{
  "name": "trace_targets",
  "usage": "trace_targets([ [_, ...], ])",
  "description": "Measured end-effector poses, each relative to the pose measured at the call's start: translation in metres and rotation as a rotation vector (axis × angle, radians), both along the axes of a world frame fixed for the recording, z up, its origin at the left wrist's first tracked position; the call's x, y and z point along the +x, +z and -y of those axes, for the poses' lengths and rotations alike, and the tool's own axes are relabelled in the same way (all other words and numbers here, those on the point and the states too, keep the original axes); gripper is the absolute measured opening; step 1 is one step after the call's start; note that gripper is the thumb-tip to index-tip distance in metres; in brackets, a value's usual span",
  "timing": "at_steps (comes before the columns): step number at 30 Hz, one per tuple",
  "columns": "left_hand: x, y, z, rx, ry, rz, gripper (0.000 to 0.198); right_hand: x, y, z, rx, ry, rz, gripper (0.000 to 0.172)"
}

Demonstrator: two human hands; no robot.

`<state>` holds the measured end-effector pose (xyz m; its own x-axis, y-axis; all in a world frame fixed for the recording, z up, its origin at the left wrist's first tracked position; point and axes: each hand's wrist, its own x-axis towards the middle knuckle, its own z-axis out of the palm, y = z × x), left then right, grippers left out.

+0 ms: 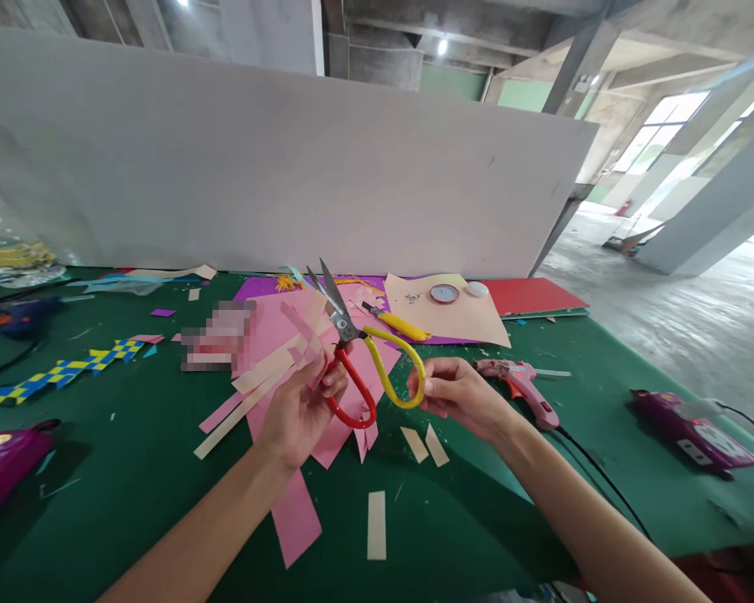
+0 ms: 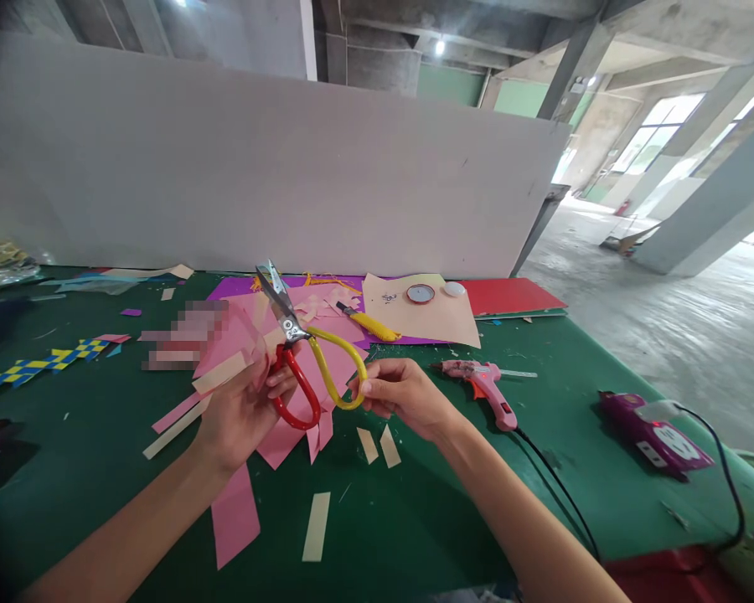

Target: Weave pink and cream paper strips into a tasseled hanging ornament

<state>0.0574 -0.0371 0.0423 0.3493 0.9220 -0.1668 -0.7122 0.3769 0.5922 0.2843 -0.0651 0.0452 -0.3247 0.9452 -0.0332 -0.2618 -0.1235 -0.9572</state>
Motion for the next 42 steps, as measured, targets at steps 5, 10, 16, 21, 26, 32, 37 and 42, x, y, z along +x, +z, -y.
trace_targets([
  [5, 0.001, 0.001, 0.000, 0.019, 0.006, -0.067, 0.008, 0.002, 0.004, 0.011, 0.061, -0.226, 0.268, 0.023],
  [10, 0.002, 0.000, 0.001, 0.040, 0.015, -0.127, 0.012, -0.002, 0.012, 0.024, 0.159, -0.457, 0.597, 0.022],
  [16, 0.000, 0.002, -0.001, 0.061, 0.088, -0.155, 0.015, -0.017, 0.022, 0.050, 0.453, -0.459, 0.749, 0.019],
  [21, 0.003, 0.005, -0.003, 0.067, 0.135, -0.107, 0.010, -0.050, 0.007, 0.085, 0.734, 0.178, 0.644, 0.029],
  [26, 0.005, 0.007, -0.003, 0.065, 0.139, -0.092, 0.008, -0.048, 0.018, 0.077, 0.835, 0.212, 0.716, 0.021],
  [32, 0.003, 0.007, -0.001, 0.142, 0.098, -0.226, 0.014, -0.010, 0.046, 0.022, 0.940, -0.147, 1.227, 0.026],
  [37, 0.003, 0.005, 0.001, 0.183, 0.091, -0.330, 0.019, -0.017, 0.049, 0.009, 0.890, -0.004, 1.794, 0.064],
  [42, 0.007, 0.005, 0.003, 0.240, 0.081, -0.392, 0.019, -0.026, 0.040, 0.003, 0.853, -0.020, 1.822, 0.043],
])
